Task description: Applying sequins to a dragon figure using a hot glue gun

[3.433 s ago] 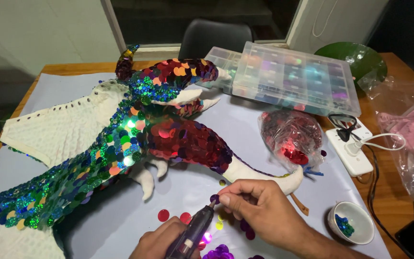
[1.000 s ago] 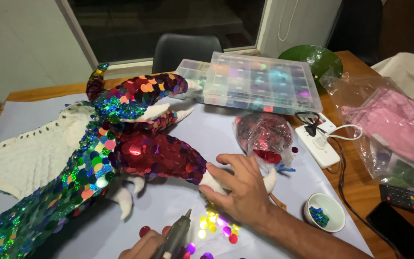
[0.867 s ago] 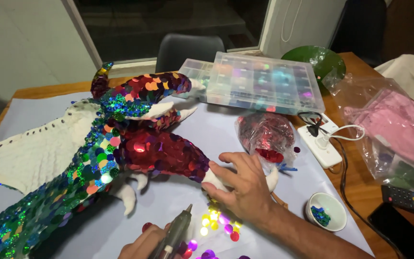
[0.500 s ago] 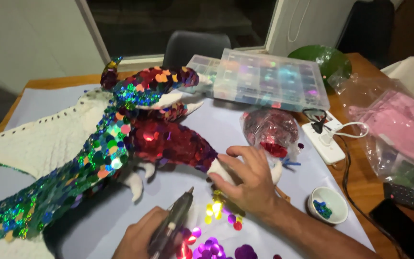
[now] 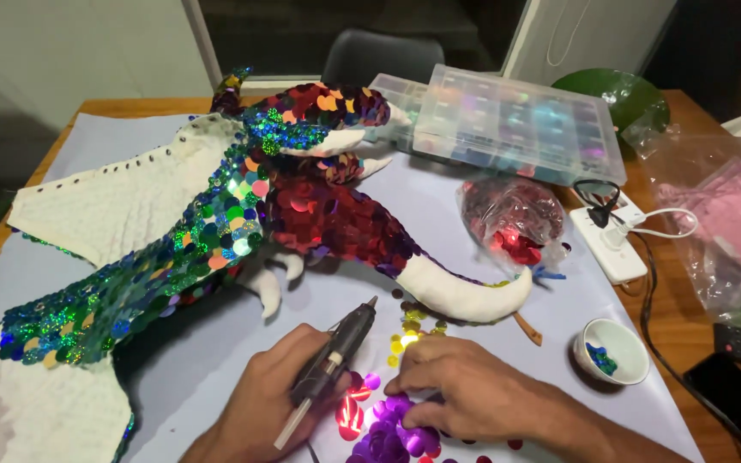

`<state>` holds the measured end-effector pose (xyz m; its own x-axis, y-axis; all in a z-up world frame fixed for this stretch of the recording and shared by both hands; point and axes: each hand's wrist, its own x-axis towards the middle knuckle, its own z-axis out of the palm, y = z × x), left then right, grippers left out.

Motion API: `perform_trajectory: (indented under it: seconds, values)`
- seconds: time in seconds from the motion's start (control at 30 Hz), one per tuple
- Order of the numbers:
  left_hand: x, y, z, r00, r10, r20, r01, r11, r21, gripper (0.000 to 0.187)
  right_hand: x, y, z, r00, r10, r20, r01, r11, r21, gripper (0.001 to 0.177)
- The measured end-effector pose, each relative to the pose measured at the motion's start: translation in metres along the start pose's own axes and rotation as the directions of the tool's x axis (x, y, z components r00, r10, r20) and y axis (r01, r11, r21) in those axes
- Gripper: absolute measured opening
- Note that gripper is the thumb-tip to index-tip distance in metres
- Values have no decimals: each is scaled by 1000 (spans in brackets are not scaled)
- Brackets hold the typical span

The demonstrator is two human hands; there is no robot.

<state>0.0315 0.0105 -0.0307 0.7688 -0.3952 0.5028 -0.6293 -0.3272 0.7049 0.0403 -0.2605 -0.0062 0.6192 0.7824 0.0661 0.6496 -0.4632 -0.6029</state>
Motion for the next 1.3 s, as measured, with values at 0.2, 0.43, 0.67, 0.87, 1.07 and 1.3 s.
perform_trajectory:
  seconds: [0.2, 0.43, 0.67, 0.87, 1.07, 1.3]
  values:
    - [2, 4, -2, 1000, 24, 18, -24, 999, 27, 27, 4, 0, 3, 977, -172, -123, 170, 985, -23, 20]
    - [0, -3, 1, 999, -36, 30, 36, 999, -1, 27, 4, 0, 7, 977, -70, -204, 81, 996, 48, 6]
    - [-1, 1, 1, 993, -100, 68, 102, 995, -15, 30, 3, -7, -6, 928, 363, -81, -270, 807, 525, 7]
    - [-1, 1, 4, 999, 30, 38, -28, 998, -55, 29, 8, -12, -4, 867, 417, -274, -181, 775, 606, 13]
    - [0, 10, 0, 999, 15, 41, -13, 998, -62, 23, 7, -15, 3, 743, 478, -469, -102, 774, 625, 20]
    - [0, 8, 1, 997, 39, 60, -37, 999, -38, 22, 8, -15, 1, 653, 635, -413, -205, 674, 710, 17]
